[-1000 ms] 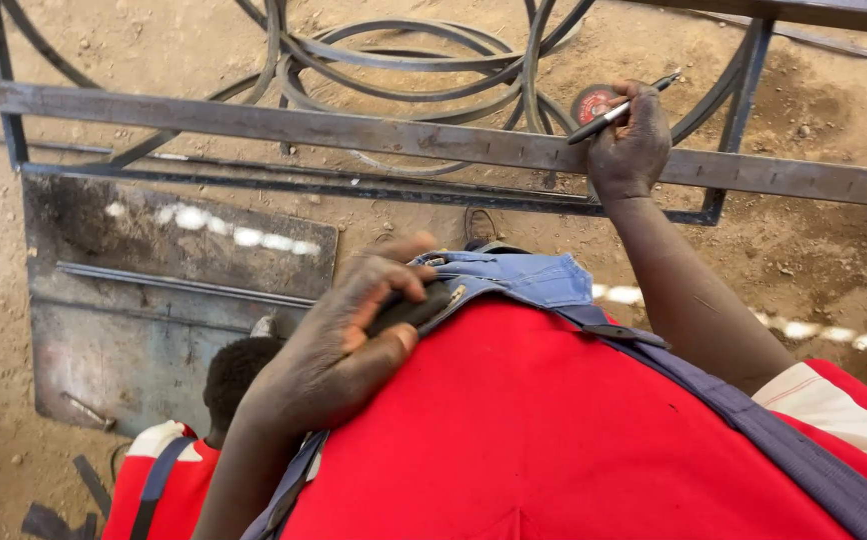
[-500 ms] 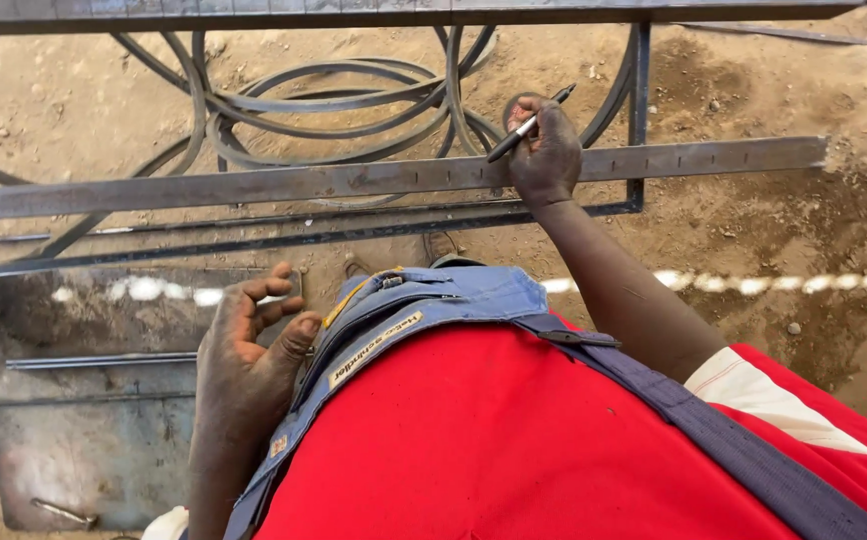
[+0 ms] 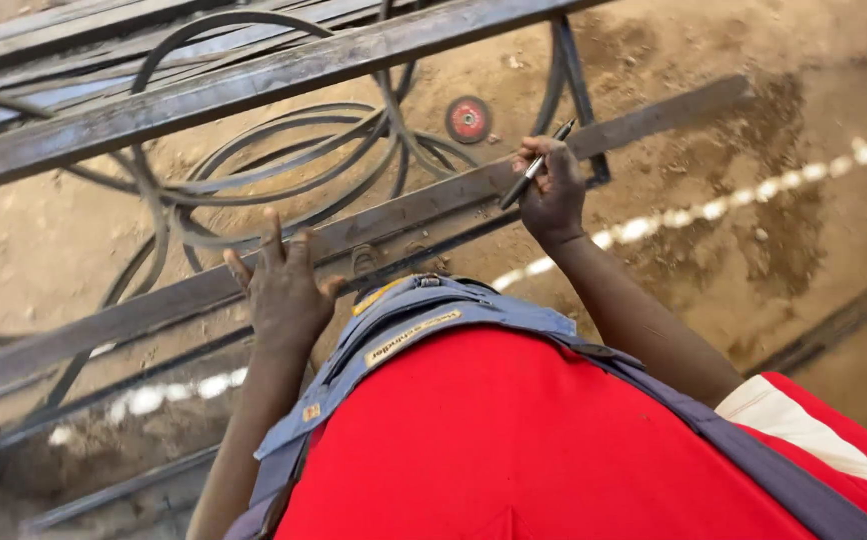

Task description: The person uses a try square and a marker to measure and mark intervals on a long metal bar. They repeatedly position the square at different points along the bar and draw lines to indicate measurements.

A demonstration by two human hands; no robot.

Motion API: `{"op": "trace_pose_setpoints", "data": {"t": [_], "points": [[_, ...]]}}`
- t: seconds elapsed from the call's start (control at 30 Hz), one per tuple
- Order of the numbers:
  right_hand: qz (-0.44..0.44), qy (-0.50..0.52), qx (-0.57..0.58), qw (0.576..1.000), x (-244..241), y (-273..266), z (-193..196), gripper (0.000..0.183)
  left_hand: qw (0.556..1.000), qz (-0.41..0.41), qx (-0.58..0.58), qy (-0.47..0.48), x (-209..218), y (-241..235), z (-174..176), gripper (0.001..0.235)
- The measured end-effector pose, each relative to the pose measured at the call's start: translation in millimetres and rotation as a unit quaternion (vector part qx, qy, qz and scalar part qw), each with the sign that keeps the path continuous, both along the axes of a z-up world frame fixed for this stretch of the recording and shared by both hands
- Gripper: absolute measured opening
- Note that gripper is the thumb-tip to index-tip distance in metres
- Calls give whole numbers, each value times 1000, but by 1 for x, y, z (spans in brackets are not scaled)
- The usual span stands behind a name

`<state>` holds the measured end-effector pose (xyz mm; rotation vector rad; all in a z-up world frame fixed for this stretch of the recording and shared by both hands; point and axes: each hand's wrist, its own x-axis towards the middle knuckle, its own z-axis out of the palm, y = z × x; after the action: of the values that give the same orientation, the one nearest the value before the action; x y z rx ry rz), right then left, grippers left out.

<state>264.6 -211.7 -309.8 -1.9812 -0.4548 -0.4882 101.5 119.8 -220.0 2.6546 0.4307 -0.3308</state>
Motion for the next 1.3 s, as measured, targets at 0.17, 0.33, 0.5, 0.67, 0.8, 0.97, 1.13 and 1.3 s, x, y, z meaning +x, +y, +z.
{"op": "trace_pose_setpoints", "data": {"t": [0.17, 0.33, 0.5, 0.67, 0.8, 0.97, 1.13, 1.3], "points": [[-136, 33, -106, 984, -69, -41, 18, 26, 990, -120, 70, 27, 23, 31, -120, 67], [-275, 130, -75, 950, -142, -66, 25, 28, 980, -166, 82, 74, 40, 45, -141, 49], [-334, 168, -16, 927, -179, -83, 35, 25, 975, -150, 53, 156, 48, 36, -98, 45], [-343, 152, -1, 927, -170, -111, 34, 26, 978, -109, 76, 161, 45, 30, -100, 44], [-317, 165, -1, 934, -132, -148, 28, 26, 979, -60, 98, 166, 40, 22, -113, 45], [-250, 140, 16, 958, -65, -208, 19, 25, 975, -3, 136, 177, 44, -5, -88, 57], [-219, 146, 10, 965, -40, -259, 9, 23, 960, -2, 185, 210, 47, -19, -86, 68], [-218, 188, -24, 957, -41, -289, 11, 26, 921, -111, 181, 328, 100, -53, -16, 82]]}}
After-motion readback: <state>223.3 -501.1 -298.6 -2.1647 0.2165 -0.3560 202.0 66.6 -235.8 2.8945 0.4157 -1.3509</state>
